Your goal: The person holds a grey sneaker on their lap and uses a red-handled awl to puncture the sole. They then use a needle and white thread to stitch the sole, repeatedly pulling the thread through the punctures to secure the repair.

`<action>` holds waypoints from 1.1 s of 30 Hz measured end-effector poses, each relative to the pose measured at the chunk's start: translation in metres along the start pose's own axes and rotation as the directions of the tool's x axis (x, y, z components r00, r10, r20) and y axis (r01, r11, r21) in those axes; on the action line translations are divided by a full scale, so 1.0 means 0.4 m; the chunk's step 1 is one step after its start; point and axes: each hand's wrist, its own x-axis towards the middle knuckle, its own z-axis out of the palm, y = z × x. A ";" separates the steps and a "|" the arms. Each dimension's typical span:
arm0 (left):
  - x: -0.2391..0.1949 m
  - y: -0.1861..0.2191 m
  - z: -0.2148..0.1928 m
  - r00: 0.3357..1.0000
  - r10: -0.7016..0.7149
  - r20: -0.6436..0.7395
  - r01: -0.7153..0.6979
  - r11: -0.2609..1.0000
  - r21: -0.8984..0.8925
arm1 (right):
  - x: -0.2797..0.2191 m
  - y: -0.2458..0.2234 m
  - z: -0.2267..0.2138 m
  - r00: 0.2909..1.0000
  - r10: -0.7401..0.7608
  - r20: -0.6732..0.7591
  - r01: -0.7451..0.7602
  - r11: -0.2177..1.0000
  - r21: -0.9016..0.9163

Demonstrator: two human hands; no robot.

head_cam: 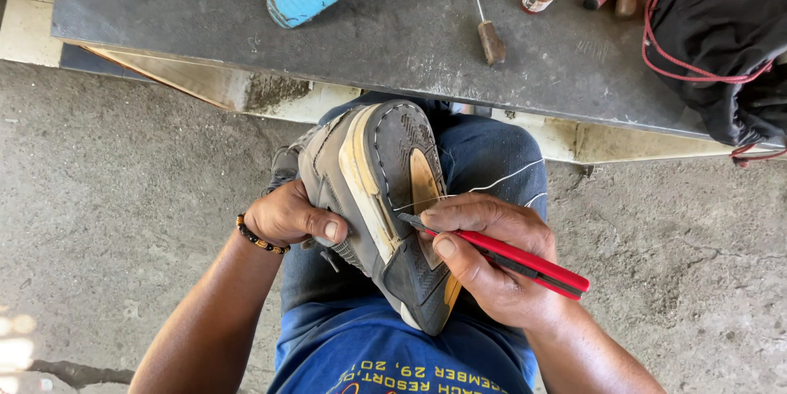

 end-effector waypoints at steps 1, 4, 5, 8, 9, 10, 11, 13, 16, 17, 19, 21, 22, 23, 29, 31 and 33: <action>0.002 0.000 0.002 1.000 0.000 0.000 0.000 1.000 -0.002 | -0.003 0.000 0.000 1.000 0.001 0.001 -0.001 1.000 0.000; 0.006 0.003 0.006 1.000 -0.011 0.018 0.012 0.999 -0.038 | -0.012 0.001 -0.001 1.000 0.018 0.010 -0.018 1.000 0.017; 0.005 0.003 0.005 0.999 -0.016 0.028 0.017 0.999 -0.031 | -0.018 0.002 -0.001 1.000 0.028 0.011 -0.028 1.000 0.005; 0.001 -0.008 -0.003 0.999 -0.027 0.020 0.027 0.999 -0.030 | -0.029 -0.001 -0.002 0.999 0.031 0.027 -0.030 1.000 -0.008; -0.001 -0.013 -0.007 0.999 -0.034 0.003 0.034 0.999 -0.035 | -0.032 -0.003 -0.001 0.999 0.025 0.040 -0.024 1.000 -0.010; -0.003 -0.013 -0.010 0.999 -0.034 0.003 0.034 0.999 -0.034 | -0.029 -0.010 -0.001 0.999 0.024 0.039 -0.024 1.000 -0.010; -0.005 -0.016 -0.012 1.000 -0.026 0.018 0.026 0.999 -0.035 | -0.027 -0.017 -0.002 0.999 0.009 0.050 -0.009 1.000 -0.003; -0.010 -0.022 -0.016 0.999 -0.018 0.032 0.019 0.999 -0.036 | -0.031 -0.021 -0.003 0.998 -0.005 0.059 0.005 1.000 0.004; -0.017 -0.025 -0.018 0.998 -0.032 -0.054 0.034 0.999 0.036 | -0.049 -0.008 -0.002 0.998 0.008 0.059 -0.010 1.000 0.028; -0.017 -0.023 -0.018 0.996 -0.032 -0.084 0.039 0.996 0.081 | -0.059 0.000 -0.003 0.996 0.082 0.038 -0.086 0.988 0.126; -0.010 -0.016 -0.012 0.993 -0.028 -0.111 0.042 0.991 0.127 | -0.070 0.012 -0.006 0.988 0.154 0.024 -0.155 0.963 0.222; -0.001 -0.008 0.000 0.999 -0.012 -0.049 0.014 1.000 0.028 | -0.075 0.018 -0.012 0.977 0.188 -0.100 -0.149 0.940 0.307; 0.000 -0.007 0.005 0.999 -0.010 -0.049 0.012 1.000 0.029 | -0.070 0.013 -0.014 0.978 0.186 -0.099 -0.148 0.941 0.306; 0.002 -0.006 0.008 0.999 -0.010 -0.037 0.011 1.000 0.016 | -0.065 0.008 -0.016 0.979 0.163 -0.126 -0.134 0.969 0.208; 0.002 -0.001 0.016 0.999 -0.004 -0.036 0.005 0.999 0.032 | -0.014 -0.018 -0.002 0.997 0.030 -0.064 -0.024 0.995 0.096; 0.001 0.002 0.018 1.000 -0.003 -0.022 0.003 0.999 0.038 | -0.013 -0.009 0.001 0.999 0.023 -0.042 -0.018 0.995 0.098; 0.001 0.002 0.020 1.000 -0.012 -0.022 0.013 1.000 0.021 | -0.021 0.005 0.001 0.996 0.062 -0.065 -0.050 0.983 0.179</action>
